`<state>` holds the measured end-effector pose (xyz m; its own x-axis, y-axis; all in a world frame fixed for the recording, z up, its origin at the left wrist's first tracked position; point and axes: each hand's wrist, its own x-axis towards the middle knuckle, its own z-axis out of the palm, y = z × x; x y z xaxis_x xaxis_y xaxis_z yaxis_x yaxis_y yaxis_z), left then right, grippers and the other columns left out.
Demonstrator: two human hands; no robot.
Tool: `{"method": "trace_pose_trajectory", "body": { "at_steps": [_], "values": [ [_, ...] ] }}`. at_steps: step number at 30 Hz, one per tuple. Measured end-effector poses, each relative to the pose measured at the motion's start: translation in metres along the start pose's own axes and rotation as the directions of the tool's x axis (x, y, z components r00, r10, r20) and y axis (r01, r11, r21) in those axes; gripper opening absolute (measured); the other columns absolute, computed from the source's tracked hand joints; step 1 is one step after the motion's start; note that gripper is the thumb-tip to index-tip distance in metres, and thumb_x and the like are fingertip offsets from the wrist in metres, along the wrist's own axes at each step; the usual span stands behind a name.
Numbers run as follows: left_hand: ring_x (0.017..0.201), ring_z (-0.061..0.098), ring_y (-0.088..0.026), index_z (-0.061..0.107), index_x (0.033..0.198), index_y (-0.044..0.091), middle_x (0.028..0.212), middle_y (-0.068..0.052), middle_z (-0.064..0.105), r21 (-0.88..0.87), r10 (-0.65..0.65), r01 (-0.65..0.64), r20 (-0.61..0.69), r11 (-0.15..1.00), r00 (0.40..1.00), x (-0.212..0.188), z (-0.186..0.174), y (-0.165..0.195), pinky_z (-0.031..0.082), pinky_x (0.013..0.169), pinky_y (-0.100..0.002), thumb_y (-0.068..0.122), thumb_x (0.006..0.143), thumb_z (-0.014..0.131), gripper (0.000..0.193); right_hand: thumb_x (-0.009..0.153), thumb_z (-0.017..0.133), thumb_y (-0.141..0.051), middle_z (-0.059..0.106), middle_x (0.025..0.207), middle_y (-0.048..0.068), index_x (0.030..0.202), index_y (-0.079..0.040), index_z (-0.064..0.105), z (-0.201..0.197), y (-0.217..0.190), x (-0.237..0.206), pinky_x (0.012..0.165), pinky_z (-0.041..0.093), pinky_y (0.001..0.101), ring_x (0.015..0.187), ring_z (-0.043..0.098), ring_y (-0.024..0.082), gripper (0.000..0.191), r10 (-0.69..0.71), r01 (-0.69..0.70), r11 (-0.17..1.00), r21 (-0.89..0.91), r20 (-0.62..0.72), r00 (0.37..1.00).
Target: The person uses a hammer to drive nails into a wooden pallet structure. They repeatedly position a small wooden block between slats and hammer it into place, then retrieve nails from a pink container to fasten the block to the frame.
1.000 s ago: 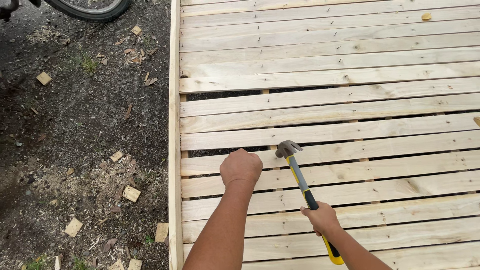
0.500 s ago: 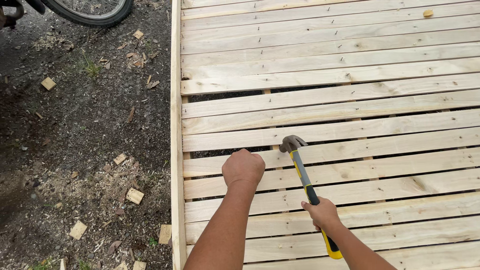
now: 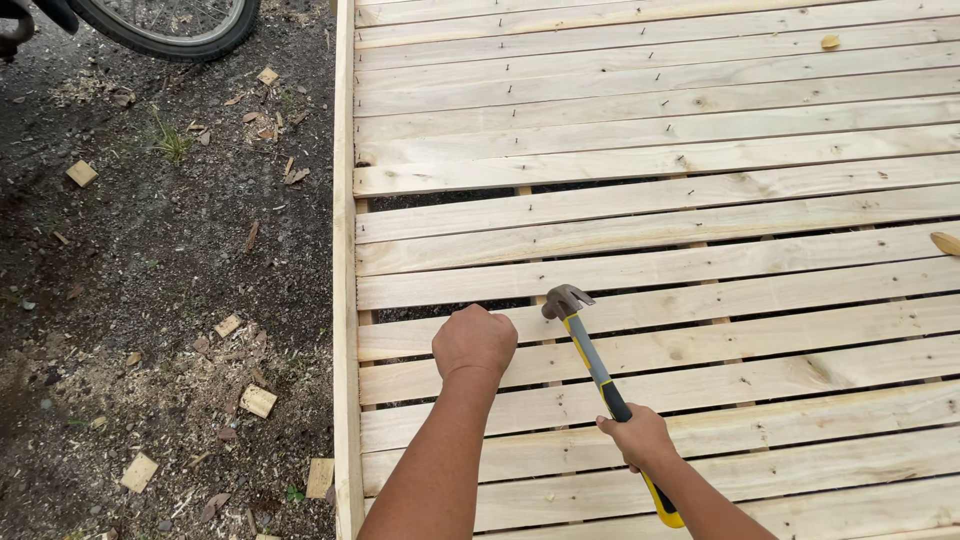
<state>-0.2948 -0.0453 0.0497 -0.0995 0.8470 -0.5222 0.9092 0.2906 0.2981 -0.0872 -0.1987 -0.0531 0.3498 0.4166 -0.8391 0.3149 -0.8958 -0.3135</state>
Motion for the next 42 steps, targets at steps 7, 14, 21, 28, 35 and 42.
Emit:
{"method": "trace_pose_trajectory", "body": {
  "at_steps": [7, 14, 21, 28, 35, 42],
  "values": [
    [0.081, 0.076, -0.031, 0.078, 0.088, 0.004, 0.087, -0.017, 0.077, -0.004, -0.024, 0.024, 0.071, 1.000, 0.997, 0.000, 0.000, 0.001, 0.062, 0.076, -0.043, 0.030, 0.096, 0.048, 0.040, 0.083, 0.081, -0.031, 0.064, 0.063, 0.005, 0.092, -0.005, 0.076, 0.014, 0.014, -0.001, 0.049, 0.049, 0.0304, 0.047, 0.058, 0.015, 0.028, -0.386, 0.373, 0.922, -0.099, -0.286, 0.877],
    [0.086, 0.074, -0.031, 0.079, 0.091, 0.006, 0.091, -0.017, 0.075, 0.011, -0.006, 0.005, 0.017, 1.000, 1.000, 0.003, -0.002, -0.009, 0.061, 0.079, -0.043, 0.035, 0.094, 0.052, 0.039, 0.090, 0.075, -0.027, 0.060, 0.066, 0.010, 0.108, 0.000, 0.066, -0.009, -0.010, 0.009, 0.040, 0.049, 0.0386, 0.045, 0.058, 0.020, 0.033, 0.044, -0.044, 0.980, -0.196, -0.006, 0.999],
    [0.096, 0.073, -0.028, 0.077, 0.100, 0.010, 0.103, -0.012, 0.076, 0.065, 0.030, -0.039, 0.146, 0.997, 0.989, 0.013, -0.005, -0.016, 0.060, 0.084, -0.042, 0.053, 0.084, 0.063, 0.049, 0.094, 0.071, -0.045, 0.057, 0.068, 0.007, 0.103, -0.005, 0.059, -0.041, -0.031, 0.001, 0.041, 0.047, 0.0359, 0.045, 0.055, 0.017, 0.042, -0.043, 0.047, 0.968, -0.246, 0.021, 0.999],
    [0.103, 0.072, -0.023, 0.077, 0.103, 0.013, 0.107, -0.008, 0.077, 0.078, 0.051, -0.073, 0.250, 0.994, 0.967, 0.023, -0.023, -0.057, 0.057, 0.091, -0.037, 0.063, 0.072, 0.073, 0.058, 0.102, 0.053, -0.049, 0.059, 0.072, 0.008, 0.109, -0.005, 0.053, -0.012, -0.045, -0.008, 0.043, 0.052, 0.0391, 0.048, 0.058, 0.020, 0.045, -0.078, 0.101, 0.966, -0.239, 0.107, 0.991],
    [0.117, 0.066, -0.025, 0.075, 0.117, 0.020, 0.126, -0.006, 0.071, 0.256, -0.116, -0.024, 0.516, 0.966, 0.848, 0.035, -0.001, -0.034, 0.053, 0.099, -0.041, 0.040, 0.072, 0.082, 0.050, 0.105, 0.050, -0.051, 0.058, 0.071, 0.010, 0.103, 0.001, 0.055, -0.047, -0.088, 0.010, 0.044, 0.053, 0.0391, 0.051, 0.058, 0.021, 0.052, 0.021, 0.053, 0.908, -0.416, 0.170, 0.985],
    [0.116, 0.068, -0.026, 0.080, 0.114, 0.017, 0.125, -0.006, 0.072, 0.250, -0.160, 0.029, 0.519, 0.968, 0.840, 0.037, 0.022, -0.020, 0.054, 0.097, -0.039, 0.035, 0.076, 0.079, 0.043, 0.106, 0.051, -0.046, 0.058, 0.069, 0.011, 0.100, 0.000, 0.057, -0.054, -0.133, 0.006, 0.047, 0.053, 0.0411, 0.051, 0.058, 0.022, 0.047, 0.013, 0.100, 0.802, -0.589, 0.185, 0.983]
  ]
}}
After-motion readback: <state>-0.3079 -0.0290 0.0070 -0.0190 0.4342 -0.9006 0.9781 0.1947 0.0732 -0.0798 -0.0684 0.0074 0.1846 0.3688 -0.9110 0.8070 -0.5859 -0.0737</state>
